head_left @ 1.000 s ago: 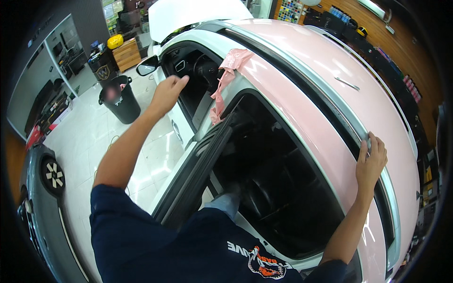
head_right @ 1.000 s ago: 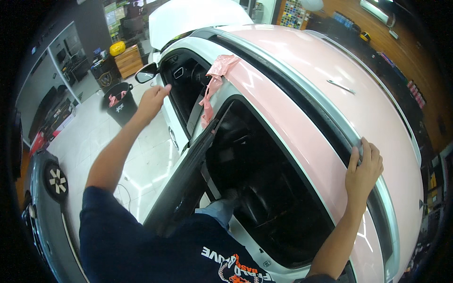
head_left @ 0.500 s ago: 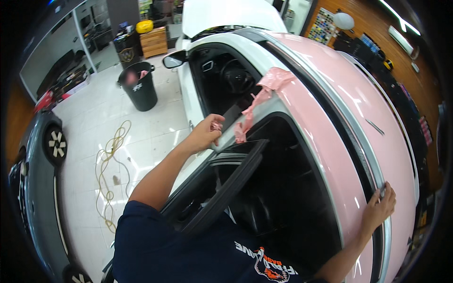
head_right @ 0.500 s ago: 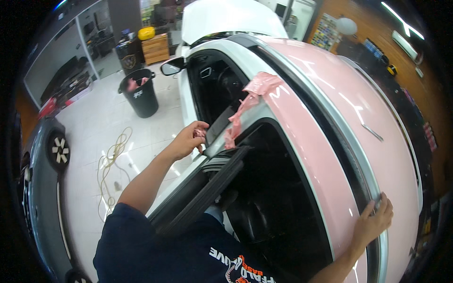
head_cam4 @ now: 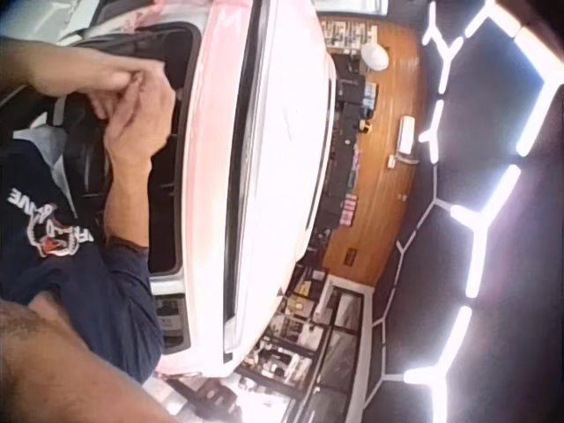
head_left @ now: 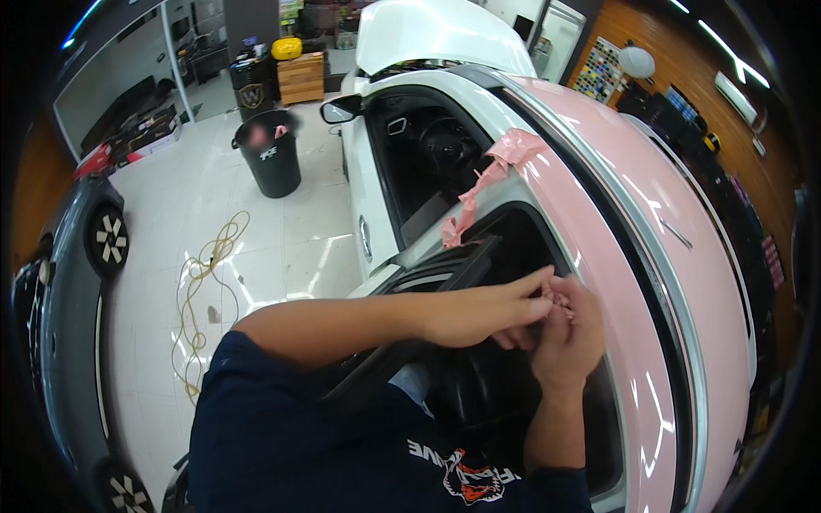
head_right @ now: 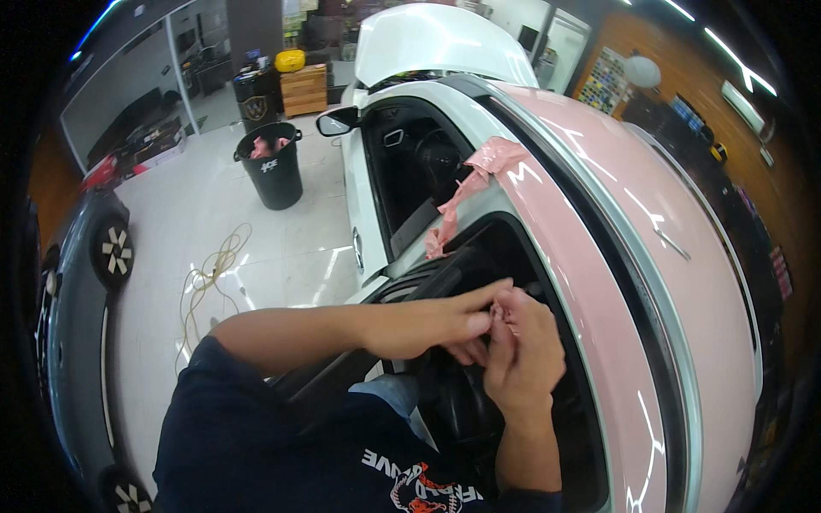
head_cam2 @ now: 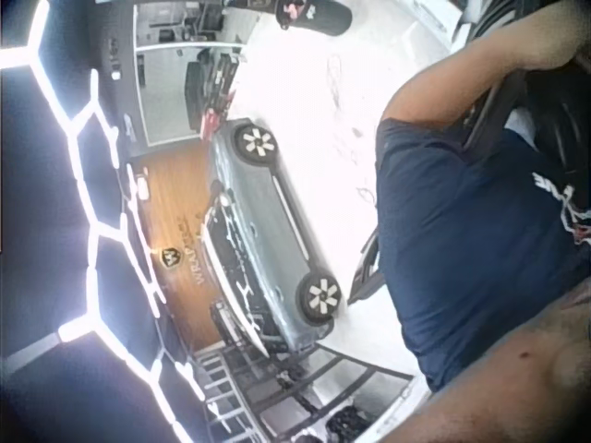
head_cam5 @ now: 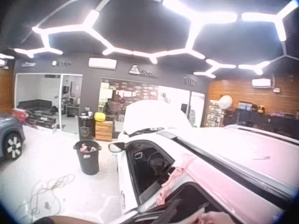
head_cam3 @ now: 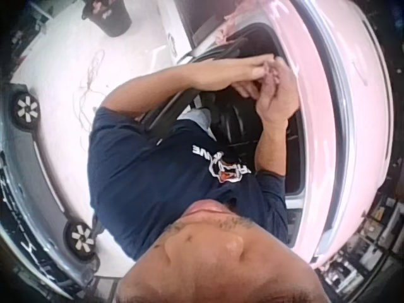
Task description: The person applies a pink vinyl wrap to the roof rails of a white car. They use a yellow heat gun to warm the vinyl and a metal squeegee to smooth it onto the surface. The person also uses a knife to trim the excess wrap and removes the protective backing film from the vinyl.
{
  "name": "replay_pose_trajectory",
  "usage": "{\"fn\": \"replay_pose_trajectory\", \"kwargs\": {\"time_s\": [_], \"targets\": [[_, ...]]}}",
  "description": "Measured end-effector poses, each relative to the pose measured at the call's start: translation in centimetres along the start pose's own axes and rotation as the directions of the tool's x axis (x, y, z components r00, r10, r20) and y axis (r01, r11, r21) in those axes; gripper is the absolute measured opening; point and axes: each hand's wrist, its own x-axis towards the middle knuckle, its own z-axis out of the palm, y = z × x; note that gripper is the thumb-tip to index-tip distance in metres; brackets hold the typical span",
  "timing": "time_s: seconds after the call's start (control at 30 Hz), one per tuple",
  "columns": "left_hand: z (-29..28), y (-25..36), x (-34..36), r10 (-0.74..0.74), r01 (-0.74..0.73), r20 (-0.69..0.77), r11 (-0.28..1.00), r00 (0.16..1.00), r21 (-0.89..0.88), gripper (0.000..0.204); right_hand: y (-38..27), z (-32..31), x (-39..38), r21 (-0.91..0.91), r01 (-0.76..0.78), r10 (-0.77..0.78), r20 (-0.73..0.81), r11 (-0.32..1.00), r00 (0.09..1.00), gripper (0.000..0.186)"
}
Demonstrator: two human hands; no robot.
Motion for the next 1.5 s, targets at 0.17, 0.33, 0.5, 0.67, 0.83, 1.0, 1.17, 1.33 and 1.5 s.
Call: {"fn": "replay_pose_trajectory", "kwargs": {"time_s": [0.17,0.33,0.5,0.67,0.83,1.0,1.17,1.33,1.5], "targets": [[-3.3,-1.8,-7.3,0.129,0.011,-0.322,0.917,0.938,0.4,0.039,-1.1,-7.5,4.3,-0.045,0.343,-0.284,-0.667,0.938,0.689,0.026],[-4.3,-3.2,-8.9,0.2,0.059,-0.48,0.88,0.854,0.471,0.031,-0.8,-6.8,16.2,-0.01,0.543,-0.313,-0.827,0.84,0.468,0.027],[-4.8,-3.8,-9.3,0.26,0.116,-0.394,0.688,0.882,0.716,0.031,-1.5,17.2,20.8,0.274,0.164,-0.243,0.285,0.948,0.927,0.03],[-6.3,-5.8,-10.0,0.155,0.147,-0.402,0.766,0.903,0.626,0.031,-1.7,14.0,12.3,0.331,0.046,-0.194,0.43,0.942,0.882,0.039],[-7.0,-7.7,-8.8,0.191,0.068,-0.284,0.71,0.939,0.701,0.028,4.2,10.0,5.2,0.167,-0.112,0.029,0.431,0.98,0.902,0.029],[-7.4,-7.1,-8.1,0.165,0.079,-0.27,0.702,0.949,0.708,0.027,5.9,2.7,2.7,-0.06,-0.248,0.254,0.336,0.967,0.907,0.025],[-7.7,-5.7,-7.8,0.18,0.11,-0.28,0.625,0.943,0.773,0.027,6.0,-6.8,3.2,-0.459,-0.133,0.178,0.057,0.879,0.982,0.026],[-7.4,-1.6,-5.6,0.373,0.051,-0.308,0.562,0.875,0.826,0.027,6.4,-15.1,3.1,-0.763,-0.35,0.273,-0.233,0.543,0.933,0.033],[-8.2,0.6,1.5,0.367,0.113,-0.301,0.454,0.88,0.884,0.038,10.2,-19.2,-1.6,-0.946,-0.275,0.385,-0.193,0.169,0.902,0.038]]}}
